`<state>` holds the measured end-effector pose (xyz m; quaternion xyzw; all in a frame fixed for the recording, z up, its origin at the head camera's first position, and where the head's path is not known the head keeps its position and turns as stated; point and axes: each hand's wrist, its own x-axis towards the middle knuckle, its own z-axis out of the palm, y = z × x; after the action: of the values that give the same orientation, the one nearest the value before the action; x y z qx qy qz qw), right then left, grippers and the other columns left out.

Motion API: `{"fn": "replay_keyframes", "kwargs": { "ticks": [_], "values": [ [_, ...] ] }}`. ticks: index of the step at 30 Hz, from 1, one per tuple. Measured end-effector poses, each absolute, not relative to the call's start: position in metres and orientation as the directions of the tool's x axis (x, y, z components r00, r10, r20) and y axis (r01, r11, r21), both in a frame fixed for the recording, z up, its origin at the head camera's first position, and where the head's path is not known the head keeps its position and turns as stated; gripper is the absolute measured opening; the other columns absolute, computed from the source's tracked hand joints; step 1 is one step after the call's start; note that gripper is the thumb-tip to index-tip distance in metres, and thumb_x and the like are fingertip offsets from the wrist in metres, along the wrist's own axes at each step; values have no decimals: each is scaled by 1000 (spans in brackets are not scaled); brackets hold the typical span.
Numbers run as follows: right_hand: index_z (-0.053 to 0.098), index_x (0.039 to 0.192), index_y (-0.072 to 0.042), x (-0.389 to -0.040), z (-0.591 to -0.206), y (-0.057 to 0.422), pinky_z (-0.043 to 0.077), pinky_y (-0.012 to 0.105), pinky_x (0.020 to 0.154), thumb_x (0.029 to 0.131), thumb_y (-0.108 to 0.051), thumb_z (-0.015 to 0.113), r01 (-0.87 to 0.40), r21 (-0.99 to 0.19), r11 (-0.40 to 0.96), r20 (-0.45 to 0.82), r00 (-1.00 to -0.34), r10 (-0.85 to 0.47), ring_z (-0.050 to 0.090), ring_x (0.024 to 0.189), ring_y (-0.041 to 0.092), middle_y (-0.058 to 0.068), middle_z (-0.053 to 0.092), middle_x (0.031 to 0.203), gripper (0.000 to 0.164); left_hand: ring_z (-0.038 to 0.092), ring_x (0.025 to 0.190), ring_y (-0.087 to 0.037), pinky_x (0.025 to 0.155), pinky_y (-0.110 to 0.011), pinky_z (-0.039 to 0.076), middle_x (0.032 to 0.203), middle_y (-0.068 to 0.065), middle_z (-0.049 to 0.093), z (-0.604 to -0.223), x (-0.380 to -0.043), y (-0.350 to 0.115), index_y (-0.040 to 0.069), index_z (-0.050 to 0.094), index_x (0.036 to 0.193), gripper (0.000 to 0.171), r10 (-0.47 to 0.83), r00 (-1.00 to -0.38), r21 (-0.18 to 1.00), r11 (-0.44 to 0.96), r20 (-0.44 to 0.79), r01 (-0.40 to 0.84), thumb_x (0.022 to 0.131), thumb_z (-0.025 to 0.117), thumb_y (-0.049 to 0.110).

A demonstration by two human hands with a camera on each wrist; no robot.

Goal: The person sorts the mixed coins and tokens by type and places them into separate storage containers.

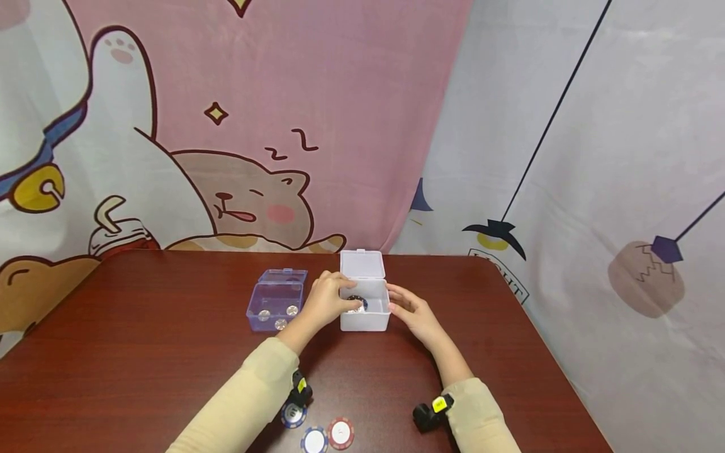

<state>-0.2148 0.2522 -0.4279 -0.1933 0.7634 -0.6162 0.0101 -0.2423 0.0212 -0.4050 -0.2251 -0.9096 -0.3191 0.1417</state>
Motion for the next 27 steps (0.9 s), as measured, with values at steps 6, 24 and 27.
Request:
{"fn": "replay_keyframes", "kwargs": {
  "ticks": [6, 24, 27],
  "values": [
    [41, 139, 9, -214, -427, 252, 45, 22, 87, 95, 3, 54, -282, -946, 157, 224, -924, -311, 46, 120, 46, 32, 47, 132, 47, 50, 98, -23, 84, -40, 38, 106, -4, 65, -404, -240, 19, 8, 72, 113, 46, 322, -861, 556, 662, 394, 503, 73, 83, 29],
    [44, 141, -1, -231, -454, 262, 44, 24, 88, 96, -5, 56, -281, -944, 170, 223, -929, -296, 48, 120, 39, 24, 50, 134, 47, 49, 96, -18, 81, -38, 34, 104, 0, 65, -388, -209, 5, 9, 72, 113, 49, 353, -774, 568, 532, 525, 628, 72, 84, 32],
    [44, 141, -1, -231, -454, 262, 44, 24, 89, 96, -6, 56, -284, -942, 177, 224, -929, -294, 49, 120, 38, 23, 51, 134, 47, 49, 96, -17, 82, -38, 34, 105, 0, 64, -384, -201, 1, 9, 72, 113, 48, 359, -765, 582, 500, 534, 641, 72, 84, 30]
  ]
}}
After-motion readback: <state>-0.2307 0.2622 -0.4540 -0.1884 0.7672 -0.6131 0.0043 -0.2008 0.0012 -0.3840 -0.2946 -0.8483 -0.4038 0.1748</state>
